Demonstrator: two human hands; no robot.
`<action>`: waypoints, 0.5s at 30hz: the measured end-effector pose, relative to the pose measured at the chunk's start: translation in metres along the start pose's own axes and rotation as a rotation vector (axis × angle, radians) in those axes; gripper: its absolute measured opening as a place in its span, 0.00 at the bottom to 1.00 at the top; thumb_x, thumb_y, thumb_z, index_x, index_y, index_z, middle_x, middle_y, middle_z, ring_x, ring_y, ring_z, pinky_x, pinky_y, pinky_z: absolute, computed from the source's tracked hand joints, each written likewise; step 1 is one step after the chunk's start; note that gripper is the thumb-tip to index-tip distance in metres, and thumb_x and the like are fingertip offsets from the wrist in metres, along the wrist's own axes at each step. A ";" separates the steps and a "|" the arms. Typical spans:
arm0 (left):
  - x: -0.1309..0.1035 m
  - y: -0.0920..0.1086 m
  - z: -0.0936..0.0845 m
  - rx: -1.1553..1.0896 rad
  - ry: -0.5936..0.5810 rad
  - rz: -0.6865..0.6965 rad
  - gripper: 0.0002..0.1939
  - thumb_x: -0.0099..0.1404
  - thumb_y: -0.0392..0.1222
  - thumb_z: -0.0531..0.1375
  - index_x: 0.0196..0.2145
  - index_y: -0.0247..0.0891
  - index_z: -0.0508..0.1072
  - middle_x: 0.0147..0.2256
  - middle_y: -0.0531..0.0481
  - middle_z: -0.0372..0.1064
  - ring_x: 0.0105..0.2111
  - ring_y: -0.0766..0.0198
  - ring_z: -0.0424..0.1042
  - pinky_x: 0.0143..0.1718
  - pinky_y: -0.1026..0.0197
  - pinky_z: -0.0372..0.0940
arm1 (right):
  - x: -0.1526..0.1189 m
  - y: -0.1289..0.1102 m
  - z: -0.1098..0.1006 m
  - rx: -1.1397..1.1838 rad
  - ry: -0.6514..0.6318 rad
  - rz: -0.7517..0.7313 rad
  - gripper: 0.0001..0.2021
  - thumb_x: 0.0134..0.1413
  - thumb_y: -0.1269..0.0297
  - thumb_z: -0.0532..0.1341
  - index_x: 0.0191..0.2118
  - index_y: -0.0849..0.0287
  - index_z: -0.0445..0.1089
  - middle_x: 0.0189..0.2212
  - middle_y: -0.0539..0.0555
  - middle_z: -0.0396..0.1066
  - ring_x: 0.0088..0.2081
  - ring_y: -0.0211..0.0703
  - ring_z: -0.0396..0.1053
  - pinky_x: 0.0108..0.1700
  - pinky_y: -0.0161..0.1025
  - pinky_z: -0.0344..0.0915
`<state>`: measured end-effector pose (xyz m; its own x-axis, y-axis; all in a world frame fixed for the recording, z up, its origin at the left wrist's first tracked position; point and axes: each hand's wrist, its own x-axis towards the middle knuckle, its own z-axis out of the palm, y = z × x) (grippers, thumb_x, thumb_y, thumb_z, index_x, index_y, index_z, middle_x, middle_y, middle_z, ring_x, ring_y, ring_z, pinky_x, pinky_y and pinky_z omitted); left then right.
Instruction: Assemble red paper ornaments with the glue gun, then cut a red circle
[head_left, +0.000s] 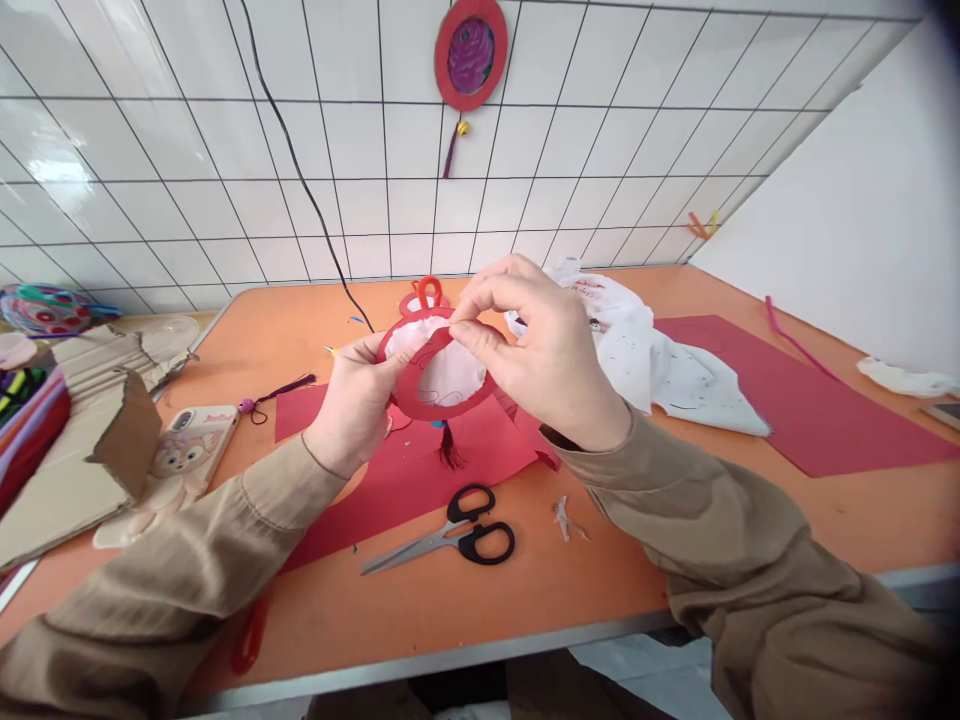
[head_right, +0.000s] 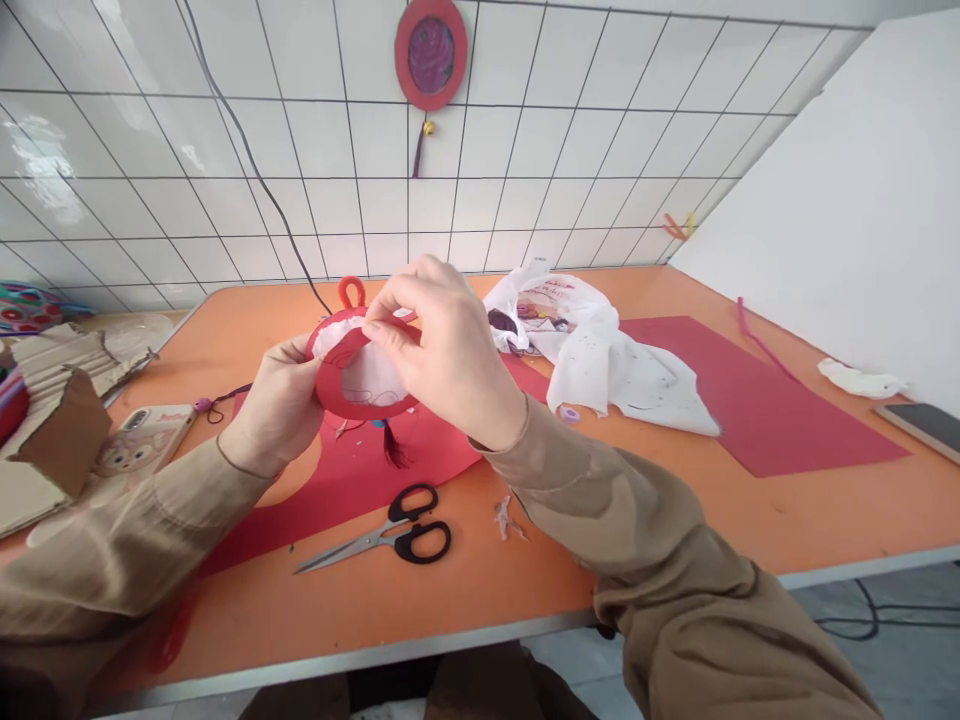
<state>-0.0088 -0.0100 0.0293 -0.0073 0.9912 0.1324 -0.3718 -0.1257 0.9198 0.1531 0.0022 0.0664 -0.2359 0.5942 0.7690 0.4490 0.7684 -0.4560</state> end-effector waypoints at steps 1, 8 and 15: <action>0.000 0.000 0.000 -0.002 0.004 -0.003 0.07 0.49 0.44 0.74 0.25 0.40 0.83 0.26 0.50 0.80 0.25 0.64 0.74 0.28 0.62 0.68 | 0.000 0.001 0.001 0.000 0.016 0.008 0.08 0.54 0.74 0.62 0.28 0.55 0.67 0.37 0.54 0.73 0.46 0.48 0.72 0.48 0.49 0.70; -0.002 0.002 0.005 -0.010 0.019 -0.006 0.08 0.44 0.42 0.75 0.20 0.38 0.81 0.19 0.52 0.74 0.21 0.69 0.67 0.25 0.65 0.64 | -0.001 0.007 0.011 0.307 -0.028 0.175 0.07 0.55 0.72 0.61 0.27 0.56 0.66 0.31 0.52 0.75 0.39 0.43 0.75 0.40 0.42 0.72; -0.001 0.001 0.005 -0.012 0.042 0.024 0.06 0.48 0.43 0.73 0.25 0.40 0.83 0.25 0.50 0.79 0.26 0.63 0.74 0.30 0.61 0.69 | 0.000 0.002 0.006 0.388 -0.071 0.287 0.06 0.53 0.68 0.63 0.26 0.56 0.69 0.27 0.50 0.73 0.32 0.41 0.72 0.35 0.40 0.70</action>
<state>-0.0049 -0.0118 0.0323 -0.0557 0.9888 0.1387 -0.3821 -0.1494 0.9120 0.1490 0.0049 0.0634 -0.2137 0.7993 0.5617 0.1534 0.5953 -0.7887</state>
